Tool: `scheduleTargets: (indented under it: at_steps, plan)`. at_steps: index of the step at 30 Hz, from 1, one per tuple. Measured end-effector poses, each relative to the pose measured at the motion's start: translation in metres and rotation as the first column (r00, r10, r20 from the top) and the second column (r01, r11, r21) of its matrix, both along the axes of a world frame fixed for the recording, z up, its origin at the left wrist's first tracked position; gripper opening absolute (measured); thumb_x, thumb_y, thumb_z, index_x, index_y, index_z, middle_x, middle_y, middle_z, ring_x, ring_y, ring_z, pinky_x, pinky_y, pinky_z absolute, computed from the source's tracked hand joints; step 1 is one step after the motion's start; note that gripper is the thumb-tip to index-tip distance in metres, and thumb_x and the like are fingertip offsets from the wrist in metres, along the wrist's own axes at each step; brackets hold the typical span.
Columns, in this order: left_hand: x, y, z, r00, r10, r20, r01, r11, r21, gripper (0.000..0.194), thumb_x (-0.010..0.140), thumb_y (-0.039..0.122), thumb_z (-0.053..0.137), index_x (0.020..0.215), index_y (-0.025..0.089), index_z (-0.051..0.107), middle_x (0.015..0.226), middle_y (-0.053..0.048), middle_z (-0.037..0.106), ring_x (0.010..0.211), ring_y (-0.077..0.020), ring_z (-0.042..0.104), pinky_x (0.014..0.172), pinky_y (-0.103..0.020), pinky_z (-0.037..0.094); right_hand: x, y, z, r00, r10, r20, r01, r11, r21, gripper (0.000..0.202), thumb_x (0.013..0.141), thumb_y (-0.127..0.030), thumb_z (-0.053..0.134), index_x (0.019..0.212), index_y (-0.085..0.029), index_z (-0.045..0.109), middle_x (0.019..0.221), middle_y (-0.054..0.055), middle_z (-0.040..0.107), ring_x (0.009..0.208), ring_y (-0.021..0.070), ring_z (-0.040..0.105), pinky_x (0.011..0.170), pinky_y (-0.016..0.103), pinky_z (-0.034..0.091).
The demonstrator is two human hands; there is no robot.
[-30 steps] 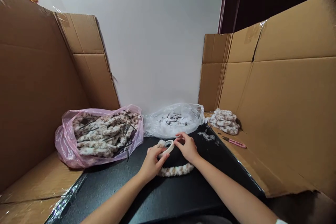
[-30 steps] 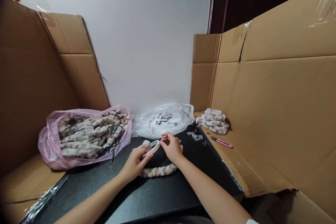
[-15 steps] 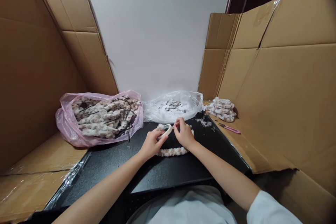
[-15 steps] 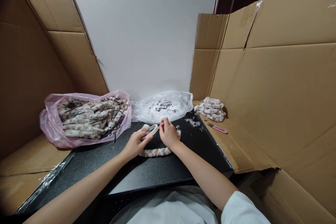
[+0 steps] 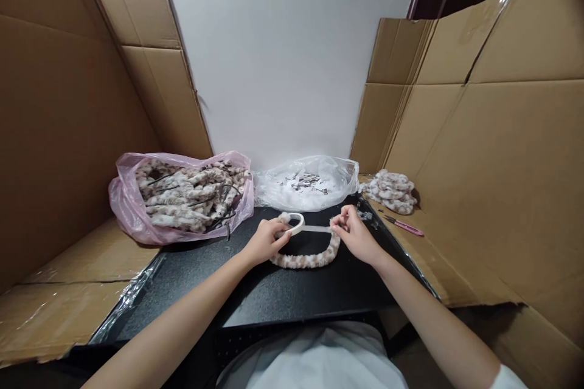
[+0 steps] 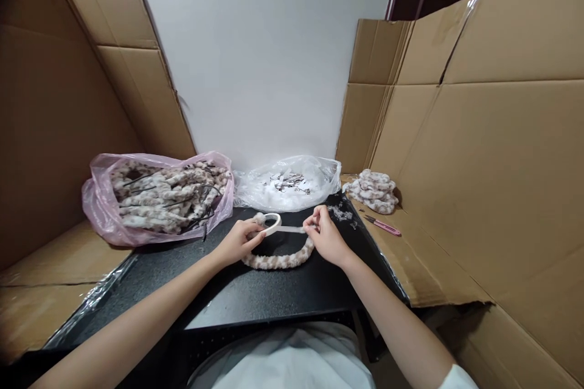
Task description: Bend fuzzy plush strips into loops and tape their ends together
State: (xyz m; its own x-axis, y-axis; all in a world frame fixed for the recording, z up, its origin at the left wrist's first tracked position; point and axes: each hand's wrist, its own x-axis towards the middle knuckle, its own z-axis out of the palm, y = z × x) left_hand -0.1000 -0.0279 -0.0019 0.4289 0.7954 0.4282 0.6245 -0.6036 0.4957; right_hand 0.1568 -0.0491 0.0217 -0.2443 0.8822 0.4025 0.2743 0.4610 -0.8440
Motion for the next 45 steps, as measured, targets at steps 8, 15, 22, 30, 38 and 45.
scheduleTargets:
  at_steps: [8, 15, 22, 30, 38, 45]
  plan:
    - [0.002, 0.002, 0.002, 0.996, 0.010, -0.092, -0.010, 1.000, -0.001, 0.029, 0.087, 0.038, 0.051, 0.082, 0.019, 0.071, 0.076, -0.003, 0.068, 0.073, -0.0167, 0.059, 0.072, -0.027, 0.035, 0.046, -0.016, -0.004, 0.984, -0.179, 0.021, 0.179, 0.984, 0.004, 0.025, 0.080, -0.031, 0.051, 0.085, -0.025, 0.028, 0.079, -0.001, 0.057, 0.074, 0.0149, 0.054, 0.071, 0.030, 0.041]
    - [0.010, -0.003, 0.000, 0.997, 0.018, -0.080, -0.017, 1.000, 0.011, 0.024, 0.085, 0.027, 0.049, 0.081, 0.019, 0.071, 0.079, -0.004, 0.068, 0.076, -0.0179, 0.060, 0.070, -0.027, 0.035, 0.039, 0.010, 0.002, 0.873, -0.382, 0.302, 0.346, 0.923, 0.165, 0.013, 0.078, -0.031, 0.048, 0.087, -0.022, 0.045, 0.078, 0.002, 0.057, 0.075, 0.0201, 0.054, 0.069, 0.034, 0.042]
    - [0.012, -0.003, 0.001, 0.985, 0.148, 0.088, -0.145, 0.989, -0.038, 0.026, 0.082, 0.035, 0.055, 0.076, 0.017, 0.074, 0.068, -0.003, 0.067, 0.062, -0.0143, 0.058, 0.060, -0.024, 0.038, -0.010, 0.018, 0.039, 0.586, -0.580, 0.567, 0.219, 0.786, 0.578, 0.036, 0.069, -0.055, 0.069, 0.081, -0.022, 0.065, 0.087, 0.010, 0.060, 0.099, 0.0341, 0.048, 0.100, 0.066, 0.017]
    - [0.008, 0.000, -0.004, 0.908, 0.300, 0.294, -0.272, 0.953, -0.133, 0.025, 0.077, 0.034, 0.058, 0.071, 0.014, 0.072, 0.064, -0.002, 0.066, 0.061, -0.0146, 0.057, 0.057, -0.023, 0.040, -0.017, 0.041, 0.065, 0.641, -0.538, 0.547, 0.278, 0.827, 0.488, 0.030, 0.078, -0.045, 0.064, 0.086, -0.016, 0.065, 0.097, 0.016, 0.062, 0.109, 0.0380, 0.048, 0.102, 0.068, 0.010]
    - [0.003, 0.001, -0.005, 0.881, 0.292, 0.373, -0.252, 0.956, -0.154, 0.028, 0.074, 0.035, 0.055, 0.062, 0.013, 0.067, 0.054, 0.001, 0.057, 0.055, -0.0126, 0.050, 0.053, -0.023, 0.034, -0.080, 0.047, 0.055, 0.656, 0.120, 0.745, -0.225, 0.974, 0.041, 0.026, 0.069, -0.029, 0.073, 0.092, -0.020, 0.064, 0.085, 0.005, 0.068, 0.087, 0.0251, 0.063, 0.094, 0.049, 0.035]
    - [0.006, -0.001, -0.002, 0.874, 0.291, 0.388, -0.240, 0.955, -0.175, 0.019, 0.068, 0.027, 0.054, 0.055, 0.015, 0.060, 0.051, 0.003, 0.050, 0.053, -0.0110, 0.044, 0.053, -0.022, 0.031, -0.074, 0.063, 0.052, 0.686, 0.151, 0.712, -0.260, 0.965, 0.046, 0.019, 0.065, -0.022, 0.074, 0.078, -0.019, 0.061, 0.088, 0.003, 0.064, 0.093, 0.0240, 0.060, 0.094, 0.046, 0.037]
